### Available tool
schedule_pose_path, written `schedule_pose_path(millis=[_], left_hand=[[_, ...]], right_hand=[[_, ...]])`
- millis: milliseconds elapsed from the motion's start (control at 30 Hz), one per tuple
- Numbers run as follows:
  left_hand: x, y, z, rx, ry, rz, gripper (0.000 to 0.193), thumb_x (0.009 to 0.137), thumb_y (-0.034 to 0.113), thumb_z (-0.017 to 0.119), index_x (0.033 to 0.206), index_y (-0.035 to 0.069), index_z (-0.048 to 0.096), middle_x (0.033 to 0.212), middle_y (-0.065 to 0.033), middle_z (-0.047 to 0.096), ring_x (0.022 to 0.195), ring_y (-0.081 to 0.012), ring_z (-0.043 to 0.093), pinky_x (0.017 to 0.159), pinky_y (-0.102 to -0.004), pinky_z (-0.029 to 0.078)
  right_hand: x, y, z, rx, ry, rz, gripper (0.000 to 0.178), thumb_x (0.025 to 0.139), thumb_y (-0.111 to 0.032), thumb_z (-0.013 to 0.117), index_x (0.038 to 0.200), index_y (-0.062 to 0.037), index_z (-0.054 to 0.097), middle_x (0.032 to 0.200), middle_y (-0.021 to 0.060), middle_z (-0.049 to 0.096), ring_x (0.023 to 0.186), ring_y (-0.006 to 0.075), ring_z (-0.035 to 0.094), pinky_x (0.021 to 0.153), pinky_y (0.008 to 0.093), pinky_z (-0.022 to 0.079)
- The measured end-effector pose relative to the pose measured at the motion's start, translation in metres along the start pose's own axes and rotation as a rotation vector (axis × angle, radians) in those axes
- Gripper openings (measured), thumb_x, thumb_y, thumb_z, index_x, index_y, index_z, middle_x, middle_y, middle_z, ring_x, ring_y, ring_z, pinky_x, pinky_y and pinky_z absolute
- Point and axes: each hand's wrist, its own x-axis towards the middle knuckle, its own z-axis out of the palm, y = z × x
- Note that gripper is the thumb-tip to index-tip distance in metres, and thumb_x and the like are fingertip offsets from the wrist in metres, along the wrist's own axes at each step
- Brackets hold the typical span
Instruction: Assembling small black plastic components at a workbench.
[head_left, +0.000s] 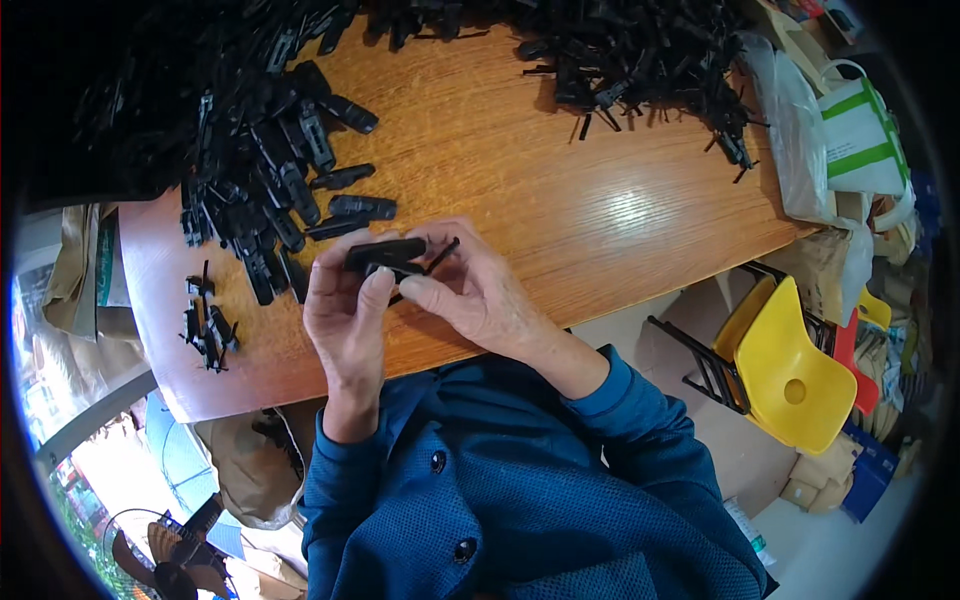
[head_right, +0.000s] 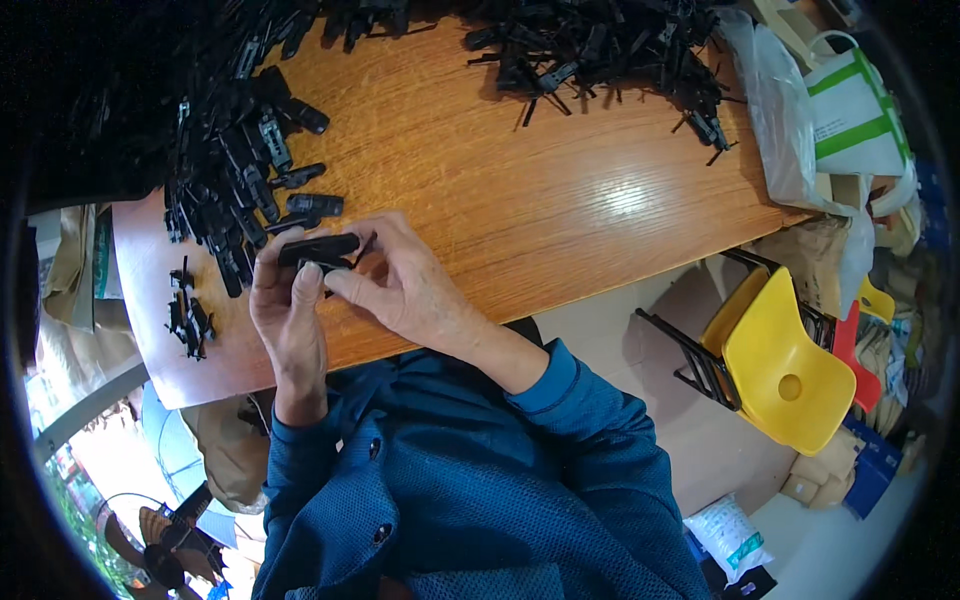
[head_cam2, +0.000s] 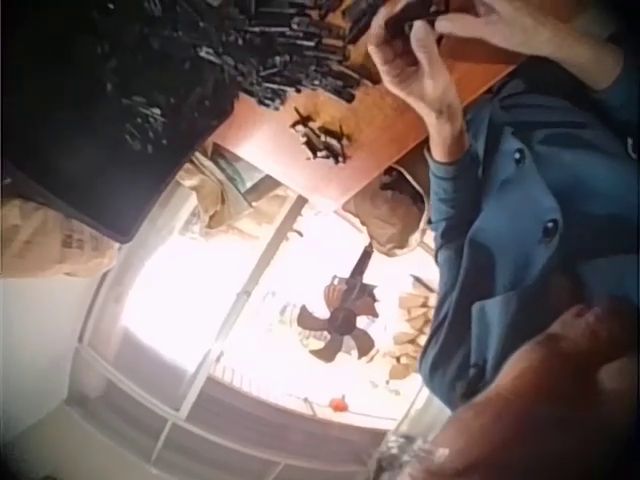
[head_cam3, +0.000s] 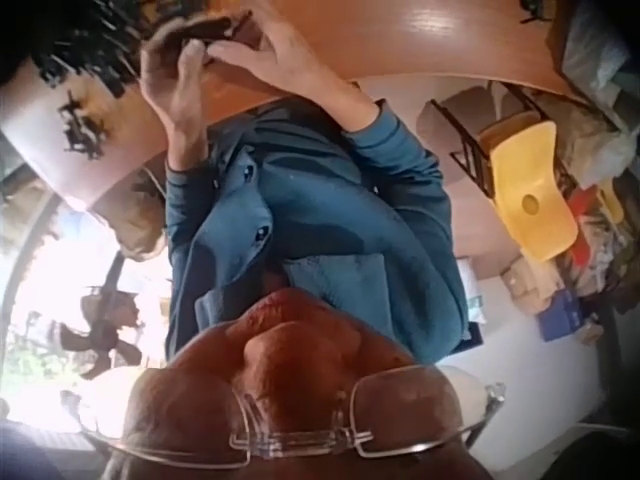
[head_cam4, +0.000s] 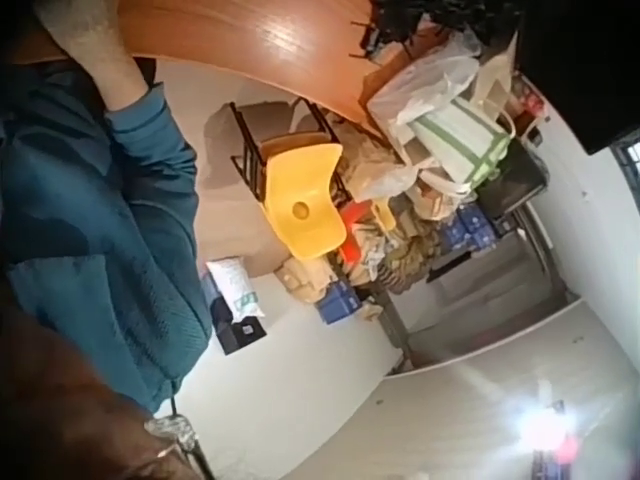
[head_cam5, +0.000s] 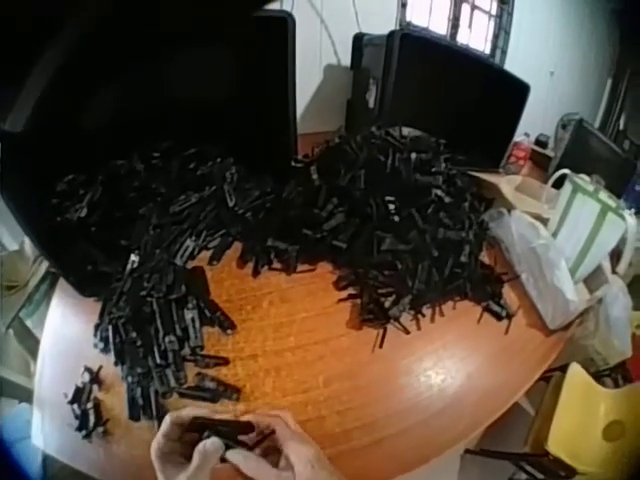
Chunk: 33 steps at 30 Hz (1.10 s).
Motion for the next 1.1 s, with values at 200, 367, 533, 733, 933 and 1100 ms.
schedule_pose_path(millis=[200,367,533,733,933,1100], left_hand=[[0.001,0.009,0.021,-0.138,0.043,-0.157,0.029,0.089,0.004,0.062,0.116,0.001,0.054,0.107,-0.0107,0.065,0.098,-0.0172,0.062,0.090,-0.0293,0.047],[0.004,0.024,-0.014,-0.031,-0.069,-0.408,0.017,0.087,0.007,0.053,0.103,0.003,0.055,0.086,-0.0048,0.062,0.076,-0.0108,0.058,0.068,-0.0232,0.046],[-0.015,0.026,-0.109,0.690,0.078,-0.416,0.008,0.087,0.008,0.058,0.084,0.003,0.052,0.066,-0.0040,0.054,0.058,-0.0078,0.048,0.053,-0.0235,0.040],[0.009,0.035,-0.082,1.218,-0.049,0.250,0.009,0.084,0.009,0.062,0.090,0.007,0.057,0.081,-0.0105,0.058,0.068,-0.0292,0.063,0.058,-0.0365,0.049],[0.048,0.020,-0.078,1.360,-0.292,0.375,0.014,0.083,0.008,0.062,0.097,0.008,0.059,0.088,-0.0112,0.057,0.074,-0.0352,0.061,0.062,-0.0393,0.049],[0.044,0.019,-0.099,0.915,-0.254,0.204,0.010,0.087,0.011,0.062,0.093,0.004,0.058,0.080,-0.0051,0.059,0.066,-0.0216,0.061,0.057,-0.0325,0.047]], right_hand=[[0.008,-0.019,-0.016,-0.006,-0.089,0.419,0.028,0.083,-0.017,0.073,0.096,-0.0003,0.054,0.089,0.0029,0.056,0.077,0.0070,0.054,0.067,0.0186,0.046],[0.019,-0.022,-0.057,-0.306,-0.528,0.044,0.033,0.078,-0.020,0.077,0.100,-0.0039,0.057,0.095,0.0061,0.057,0.084,0.0135,0.056,0.069,0.0263,0.048],[0.070,-0.044,-0.148,-1.291,0.151,-0.310,0.022,0.083,-0.002,0.060,0.105,-0.0034,0.058,0.098,0.0117,0.053,0.093,0.0288,0.056,0.077,0.0378,0.049],[0.090,-0.044,-0.170,-1.754,-0.062,-0.342,0.026,0.083,-0.001,0.059,0.110,-0.0023,0.056,0.107,0.0110,0.050,0.100,0.0294,0.054,0.081,0.0394,0.048],[0.092,-0.052,-0.164,-1.519,0.047,-0.572,0.024,0.086,-0.007,0.062,0.109,-0.0001,0.057,0.108,0.0095,0.054,0.099,0.0267,0.056,0.082,0.0331,0.048],[0.064,-0.058,-0.108,-0.638,0.092,-0.149,0.022,0.092,-0.011,0.060,0.112,-0.0028,0.061,0.106,0.0042,0.064,0.101,0.0134,0.059,0.089,0.0236,0.044]])
